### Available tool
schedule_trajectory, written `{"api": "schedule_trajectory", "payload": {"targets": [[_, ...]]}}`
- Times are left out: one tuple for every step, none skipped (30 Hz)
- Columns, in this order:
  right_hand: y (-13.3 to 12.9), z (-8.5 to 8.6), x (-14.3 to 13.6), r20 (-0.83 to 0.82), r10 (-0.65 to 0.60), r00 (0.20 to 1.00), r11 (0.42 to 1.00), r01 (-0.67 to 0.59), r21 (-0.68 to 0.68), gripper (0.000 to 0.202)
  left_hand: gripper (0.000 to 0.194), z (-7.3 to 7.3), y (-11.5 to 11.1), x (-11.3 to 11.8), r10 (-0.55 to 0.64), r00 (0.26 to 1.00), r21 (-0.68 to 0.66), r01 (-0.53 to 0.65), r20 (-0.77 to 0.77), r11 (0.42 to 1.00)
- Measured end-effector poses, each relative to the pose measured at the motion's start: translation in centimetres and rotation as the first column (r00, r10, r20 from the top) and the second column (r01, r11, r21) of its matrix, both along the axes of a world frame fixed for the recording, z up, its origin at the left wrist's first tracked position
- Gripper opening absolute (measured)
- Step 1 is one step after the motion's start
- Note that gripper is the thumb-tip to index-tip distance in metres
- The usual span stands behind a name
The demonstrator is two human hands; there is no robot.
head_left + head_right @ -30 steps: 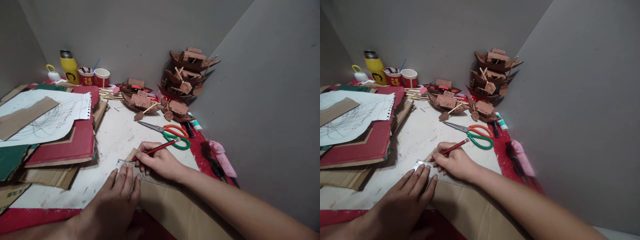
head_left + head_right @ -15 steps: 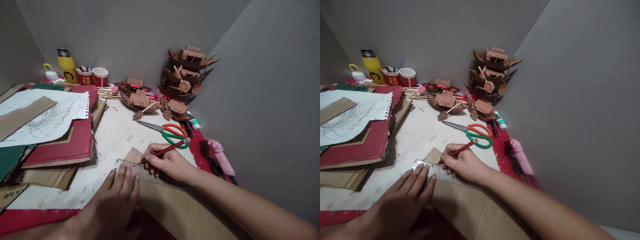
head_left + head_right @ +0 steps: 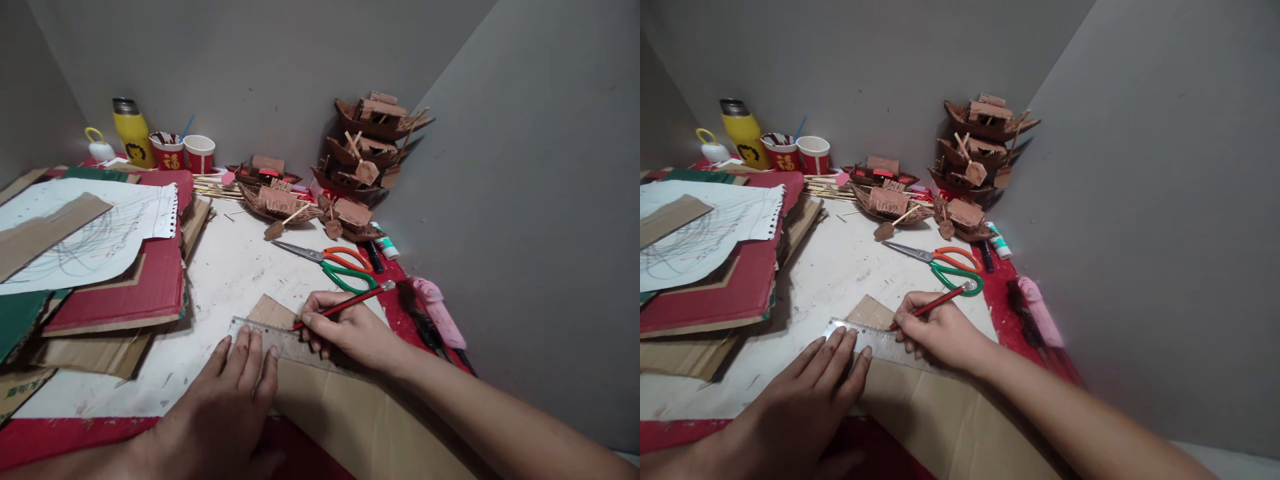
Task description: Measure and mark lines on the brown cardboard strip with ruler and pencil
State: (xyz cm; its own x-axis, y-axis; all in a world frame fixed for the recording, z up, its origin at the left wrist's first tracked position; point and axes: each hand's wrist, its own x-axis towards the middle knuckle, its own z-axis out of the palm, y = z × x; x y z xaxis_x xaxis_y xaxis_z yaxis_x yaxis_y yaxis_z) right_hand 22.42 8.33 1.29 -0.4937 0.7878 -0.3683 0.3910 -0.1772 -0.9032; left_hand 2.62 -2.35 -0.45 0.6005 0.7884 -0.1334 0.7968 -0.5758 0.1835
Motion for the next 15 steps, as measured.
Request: {"api": "schedule_trajectory", "payload": {"targets": [[-0.04,-0.02,0.11,0.000,-0.005,1.000,1.000,0.005,-0.001,0.028,0.084,-0.01,-0.01,0.00,0.003,1.000,-0.001,-0.003,-0.001,1.000],[-0.07,-0.03,0.20,0.000,-0.007,1.000,1.000,0.007,0.000,0.028,0.084,-0.02,-0.04,0.00,0.006,1.000,-0.002,-0.006,0.000,1.000],[-0.09,-0.03,0.27,0.000,-0.006,1.000,1.000,0.006,0.004,0.028,0.084,-0.03,-0.09,0.00,0.010,1.000,-0.002,-0.010,0.000,1.000],[-0.12,-0.03,0.33,0.000,-0.005,1.000,1.000,0.005,0.009,0.028,0.084,-0.06,-0.15,-0.01,0.014,1.000,-0.003,-0.014,0.002,1.000],[-0.14,-0.03,0.37,0.004,-0.002,1.000,1.000,0.002,0.013,0.028,0.083,-0.09,-0.21,-0.02,0.019,1.000,-0.004,-0.019,0.005,1.000],[-0.16,-0.03,0.40,0.009,0.000,1.000,1.000,0.000,0.015,0.028,0.083,-0.13,-0.27,-0.03,0.021,1.000,-0.004,-0.021,0.008,1.000],[-0.19,-0.02,0.41,0.013,0.000,1.000,1.000,0.000,0.015,0.028,0.083,-0.19,-0.32,-0.03,0.021,1.000,-0.002,-0.021,0.012,1.000],[-0.21,-0.01,0.42,0.016,-0.001,1.000,1.000,0.001,0.014,0.029,0.083,-0.25,-0.35,-0.04,0.022,1.000,0.002,-0.022,0.016,1.000],[-0.24,0.00,0.42,0.016,-0.001,1.000,1.000,0.001,0.014,0.029,0.084,-0.30,-0.36,-0.05,0.022,1.000,0.008,-0.022,0.018,1.000],[-0.27,0.03,0.42,0.015,0.000,1.000,1.000,0.000,0.015,0.029,0.084,-0.34,-0.35,-0.05,0.020,1.000,0.013,-0.020,0.021,1.000],[-0.30,0.05,0.41,0.016,0.000,1.000,1.000,0.000,0.017,0.029,0.084,-0.36,-0.33,-0.05,0.020,1.000,0.016,-0.020,0.023,1.000],[-0.32,0.08,0.41,0.017,0.000,1.000,1.000,0.000,0.020,0.029,0.084,-0.37,-0.31,-0.05,0.020,0.999,0.017,-0.020,0.025,1.000],[-0.35,0.11,0.40,0.018,0.000,1.000,1.000,-0.001,0.024,0.029,0.083,-0.35,-0.29,-0.04,0.021,0.999,0.013,-0.021,0.025,1.000],[-0.37,0.13,0.38,0.018,-0.001,1.000,1.000,0.000,0.029,0.029,0.083,-0.32,-0.28,-0.04,0.021,0.999,0.009,-0.021,0.024,1.000],[-0.38,0.14,0.37,0.017,-0.001,1.000,0.999,0.001,0.033,0.029,0.082,-0.29,-0.27,-0.04,0.023,0.999,0.004,-0.023,0.023,1.000]]}}
